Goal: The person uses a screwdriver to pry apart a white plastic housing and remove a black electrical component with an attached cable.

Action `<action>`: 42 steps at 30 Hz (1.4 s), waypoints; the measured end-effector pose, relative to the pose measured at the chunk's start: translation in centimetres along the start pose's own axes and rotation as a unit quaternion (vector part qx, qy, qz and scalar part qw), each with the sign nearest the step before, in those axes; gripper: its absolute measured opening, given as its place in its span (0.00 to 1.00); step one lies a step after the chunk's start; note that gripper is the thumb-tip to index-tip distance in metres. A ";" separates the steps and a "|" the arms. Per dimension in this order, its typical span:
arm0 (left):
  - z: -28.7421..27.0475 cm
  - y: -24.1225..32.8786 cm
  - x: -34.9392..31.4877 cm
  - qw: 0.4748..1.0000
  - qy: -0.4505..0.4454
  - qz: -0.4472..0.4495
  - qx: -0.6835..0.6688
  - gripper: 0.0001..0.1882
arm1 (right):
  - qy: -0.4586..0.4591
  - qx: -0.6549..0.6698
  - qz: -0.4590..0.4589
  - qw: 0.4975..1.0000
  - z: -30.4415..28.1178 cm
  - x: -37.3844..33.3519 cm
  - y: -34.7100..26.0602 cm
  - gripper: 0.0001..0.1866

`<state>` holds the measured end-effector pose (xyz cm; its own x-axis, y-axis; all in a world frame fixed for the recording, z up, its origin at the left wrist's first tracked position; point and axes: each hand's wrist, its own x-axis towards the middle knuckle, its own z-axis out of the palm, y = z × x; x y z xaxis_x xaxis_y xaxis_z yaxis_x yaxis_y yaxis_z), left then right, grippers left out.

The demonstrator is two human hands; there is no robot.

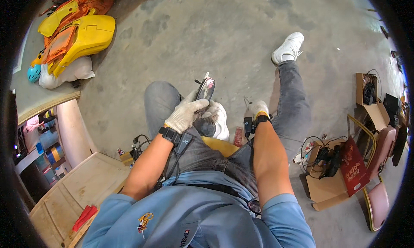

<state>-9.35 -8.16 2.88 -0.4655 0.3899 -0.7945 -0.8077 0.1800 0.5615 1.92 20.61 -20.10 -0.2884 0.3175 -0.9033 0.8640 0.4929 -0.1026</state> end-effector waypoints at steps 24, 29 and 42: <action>0.2 -0.7 1.2 1.000 -0.027 0.009 -0.012 0.36 | 0.019 -0.063 -0.020 0.998 1.4 0.7 -0.7 0.22; -0.3 -1.5 1.3 0.999 0.001 0.015 0.038 0.30 | 0.019 -0.032 -0.009 0.999 1.5 0.5 -1.0 0.23; -0.1 -0.5 1.0 0.992 0.023 0.012 0.120 0.27 | -0.024 0.089 -0.085 0.992 -2.3 -2.1 -2.0 0.21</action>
<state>-9.41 -7.94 1.82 -0.5050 0.3555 -0.7865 -0.6885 0.3836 0.6155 -0.12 20.81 -17.11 -0.4196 0.2016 -0.8850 0.8651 0.3842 -0.3226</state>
